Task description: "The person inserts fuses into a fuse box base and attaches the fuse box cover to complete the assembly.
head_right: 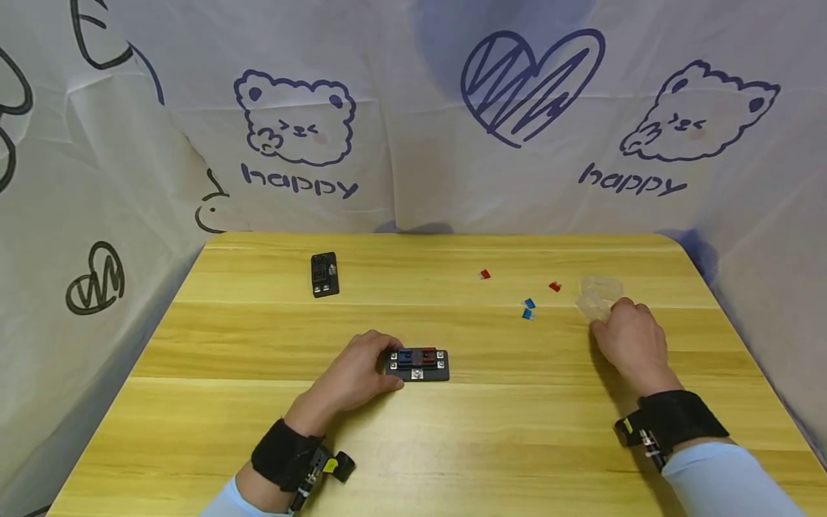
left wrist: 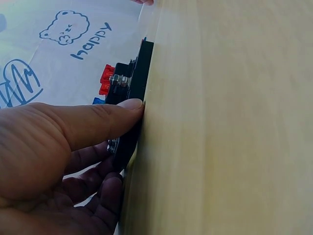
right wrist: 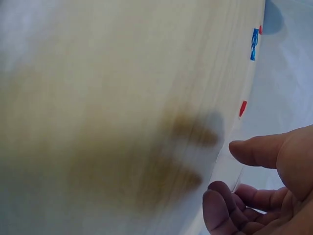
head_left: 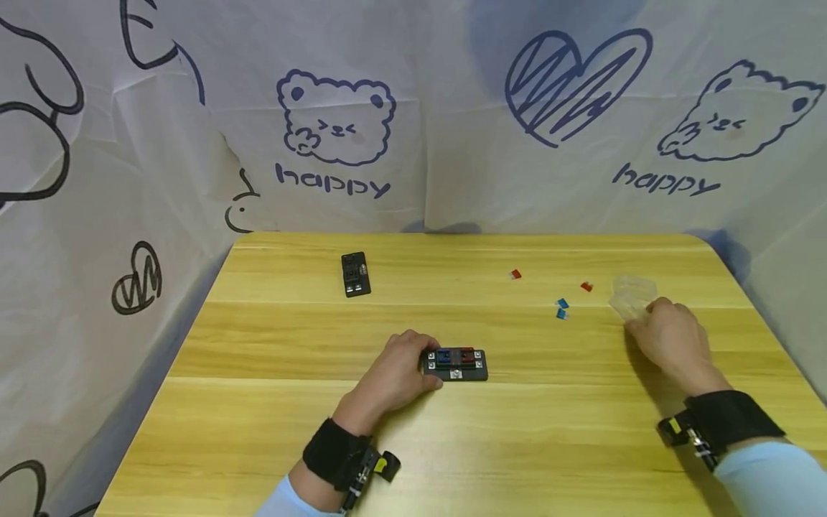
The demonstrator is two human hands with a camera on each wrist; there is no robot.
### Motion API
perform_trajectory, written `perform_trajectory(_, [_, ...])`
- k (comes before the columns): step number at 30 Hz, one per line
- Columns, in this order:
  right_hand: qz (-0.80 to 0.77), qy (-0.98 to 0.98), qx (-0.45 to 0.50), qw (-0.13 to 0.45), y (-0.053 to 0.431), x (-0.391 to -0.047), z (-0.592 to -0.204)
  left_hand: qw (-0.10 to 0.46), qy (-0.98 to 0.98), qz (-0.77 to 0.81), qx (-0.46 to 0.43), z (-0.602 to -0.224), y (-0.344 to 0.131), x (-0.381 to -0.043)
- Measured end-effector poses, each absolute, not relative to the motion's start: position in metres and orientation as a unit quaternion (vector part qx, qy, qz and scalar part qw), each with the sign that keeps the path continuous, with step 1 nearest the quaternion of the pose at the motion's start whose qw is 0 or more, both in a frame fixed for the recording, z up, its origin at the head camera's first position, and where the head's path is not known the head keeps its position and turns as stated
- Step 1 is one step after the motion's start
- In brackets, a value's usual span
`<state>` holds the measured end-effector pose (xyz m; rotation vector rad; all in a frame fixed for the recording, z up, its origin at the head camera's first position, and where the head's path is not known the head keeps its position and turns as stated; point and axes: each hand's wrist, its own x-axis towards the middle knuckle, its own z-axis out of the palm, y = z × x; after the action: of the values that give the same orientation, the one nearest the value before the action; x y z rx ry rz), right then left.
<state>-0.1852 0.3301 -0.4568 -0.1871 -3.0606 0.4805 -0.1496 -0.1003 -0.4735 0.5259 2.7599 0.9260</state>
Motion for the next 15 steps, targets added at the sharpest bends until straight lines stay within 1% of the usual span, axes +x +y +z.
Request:
perform_trajectory(8, [0.181, -0.982, -0.045, 0.019, 0.319, -0.181, -0.447, 0.09, 0.929, 0.313, 0.178, -0.475, -0.1, -0.15])
perform_trajectory(15, [0.217, -0.976, 0.002, 0.028, 0.273, -0.17, -0.43, 0.09, 0.93, 0.311, 0.176, -0.472, -0.1, -0.15])
